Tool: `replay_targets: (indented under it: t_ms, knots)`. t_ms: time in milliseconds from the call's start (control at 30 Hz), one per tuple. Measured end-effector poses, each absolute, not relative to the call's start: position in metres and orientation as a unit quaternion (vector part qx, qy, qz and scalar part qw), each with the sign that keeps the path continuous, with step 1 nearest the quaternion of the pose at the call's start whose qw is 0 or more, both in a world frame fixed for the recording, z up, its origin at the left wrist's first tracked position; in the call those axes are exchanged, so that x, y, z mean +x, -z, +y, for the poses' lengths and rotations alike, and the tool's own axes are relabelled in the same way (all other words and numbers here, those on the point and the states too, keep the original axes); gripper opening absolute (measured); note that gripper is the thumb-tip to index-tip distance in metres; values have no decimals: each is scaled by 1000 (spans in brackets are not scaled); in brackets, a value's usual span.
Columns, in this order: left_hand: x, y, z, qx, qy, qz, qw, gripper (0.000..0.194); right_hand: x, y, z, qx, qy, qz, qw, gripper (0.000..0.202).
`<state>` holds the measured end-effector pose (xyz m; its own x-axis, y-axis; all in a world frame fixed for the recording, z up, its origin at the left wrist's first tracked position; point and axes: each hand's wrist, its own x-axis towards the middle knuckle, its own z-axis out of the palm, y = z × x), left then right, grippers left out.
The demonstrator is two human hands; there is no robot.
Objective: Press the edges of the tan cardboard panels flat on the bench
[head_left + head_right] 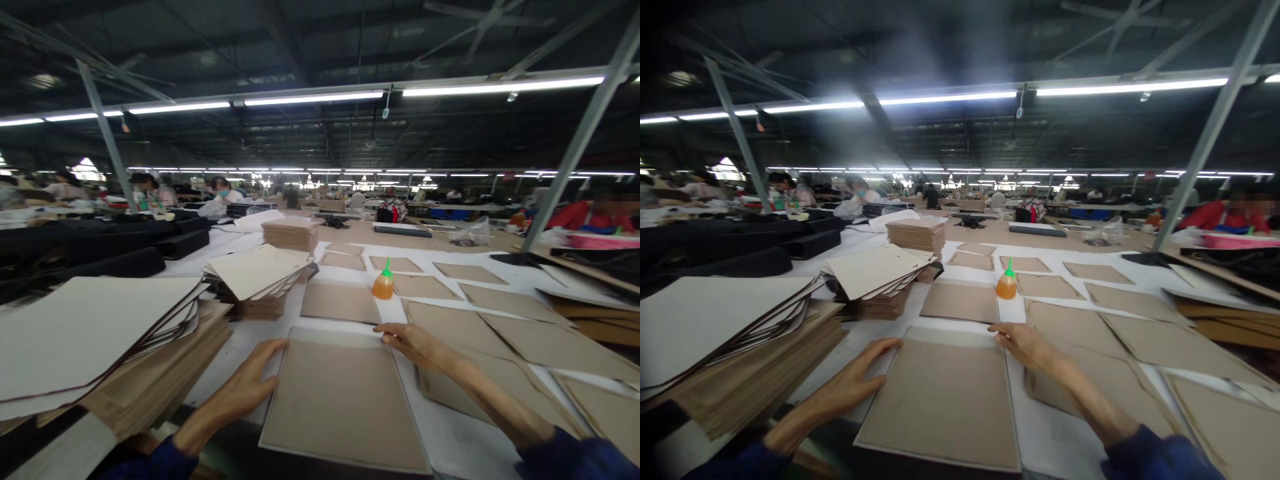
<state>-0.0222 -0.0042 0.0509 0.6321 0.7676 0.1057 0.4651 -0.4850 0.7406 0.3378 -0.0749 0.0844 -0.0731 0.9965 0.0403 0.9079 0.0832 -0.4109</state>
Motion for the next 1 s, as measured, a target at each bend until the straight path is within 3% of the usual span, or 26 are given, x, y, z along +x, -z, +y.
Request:
replay_targets:
  t_ms: [167,600,1000]
  knots:
    - [-23,-55,-4,835,-183,375,358,66,321,-88,-49,-697,-113,-702,97,29]
    - [-25,-65,-6,864,-115,363,328,71,313,-84,-41,-720,-115,-683,37,27]
    - [-33,-93,1,870,-5,346,351,93,317,-78,-33,-703,-120,-700,24,27]
